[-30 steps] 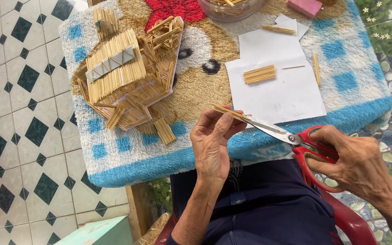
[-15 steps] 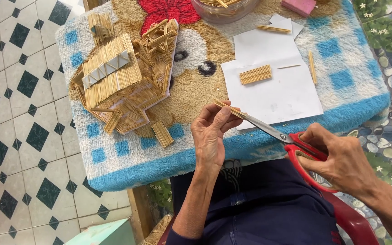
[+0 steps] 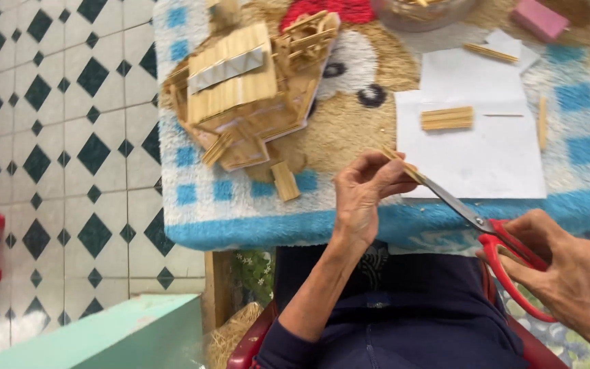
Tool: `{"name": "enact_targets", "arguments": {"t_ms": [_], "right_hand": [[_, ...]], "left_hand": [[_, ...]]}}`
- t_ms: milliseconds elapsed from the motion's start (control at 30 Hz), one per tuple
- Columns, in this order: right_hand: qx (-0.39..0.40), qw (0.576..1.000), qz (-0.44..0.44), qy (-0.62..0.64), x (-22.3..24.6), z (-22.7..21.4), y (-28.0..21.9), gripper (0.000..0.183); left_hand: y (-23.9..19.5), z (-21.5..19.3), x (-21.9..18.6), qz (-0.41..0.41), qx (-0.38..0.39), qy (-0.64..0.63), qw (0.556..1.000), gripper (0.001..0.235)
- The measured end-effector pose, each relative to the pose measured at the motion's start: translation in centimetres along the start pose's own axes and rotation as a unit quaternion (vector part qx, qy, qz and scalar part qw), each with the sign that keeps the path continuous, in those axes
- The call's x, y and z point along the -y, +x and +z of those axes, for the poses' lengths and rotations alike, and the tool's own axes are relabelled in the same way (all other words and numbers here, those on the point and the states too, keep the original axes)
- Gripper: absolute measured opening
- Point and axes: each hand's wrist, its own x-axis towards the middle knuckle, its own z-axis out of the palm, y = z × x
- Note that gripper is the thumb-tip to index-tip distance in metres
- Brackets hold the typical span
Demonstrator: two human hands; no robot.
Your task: The person assembles a small structure using wooden sticks and glue. They pick up sticks, apply glue, and use scissors to trim excess length, then place the pieces onto a partially built model on the table.
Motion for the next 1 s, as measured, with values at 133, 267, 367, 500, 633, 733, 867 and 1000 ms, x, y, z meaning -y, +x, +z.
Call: {"name": "enact_targets", "arguments": {"t_ms": [133, 267, 367, 500, 633, 733, 867, 1000], "right_hand": [[0.010, 0.984, 0.000, -0.178, 0.7, 0.3, 0.0, 0.051], [-0.009, 0.996, -0.027, -0.081, -0.7, 1.2, 0.0, 0.040], [-0.028, 0.999, -0.038, -0.020, -0.9, 1.6, 0.0, 0.034], [0.024, 0.999, -0.044, 0.006, 0.3, 0.6, 0.2, 0.026], [0.029, 0.997, -0.062, 0.023, 0.3, 0.2, 0.8, 0.032], [0.052, 0.998, -0.047, -0.002, 0.6, -0.5, 1.0, 0.033], [0.051, 0.995, -0.047, -0.075, 1.0, -1.4, 1.3, 0.048], [0.020, 0.996, -0.067, -0.062, 0.3, -1.2, 1.8, 0.043]], "left_hand": [[-0.5, 0.0, -0.6, 0.032, 0.027, -0.003, 0.999, 0.014], [-0.6, -0.3, -0.8, 0.014, 0.042, -0.007, 0.999, 0.012], [-0.4, -0.5, -0.7, 0.001, 0.028, -0.005, 1.000, 0.011], [-0.2, -0.3, -0.8, -0.004, 0.012, 0.035, 0.999, 0.014], [0.4, -0.6, -0.3, -0.013, -0.001, 0.029, 1.000, 0.010], [0.5, -0.6, -0.4, -0.014, -0.012, 0.009, 1.000, 0.009], [0.2, -0.4, -0.6, 0.002, 0.009, 0.018, 1.000, 0.011], [0.4, -0.2, -0.6, 0.021, 0.017, 0.021, 0.999, 0.010]]}}
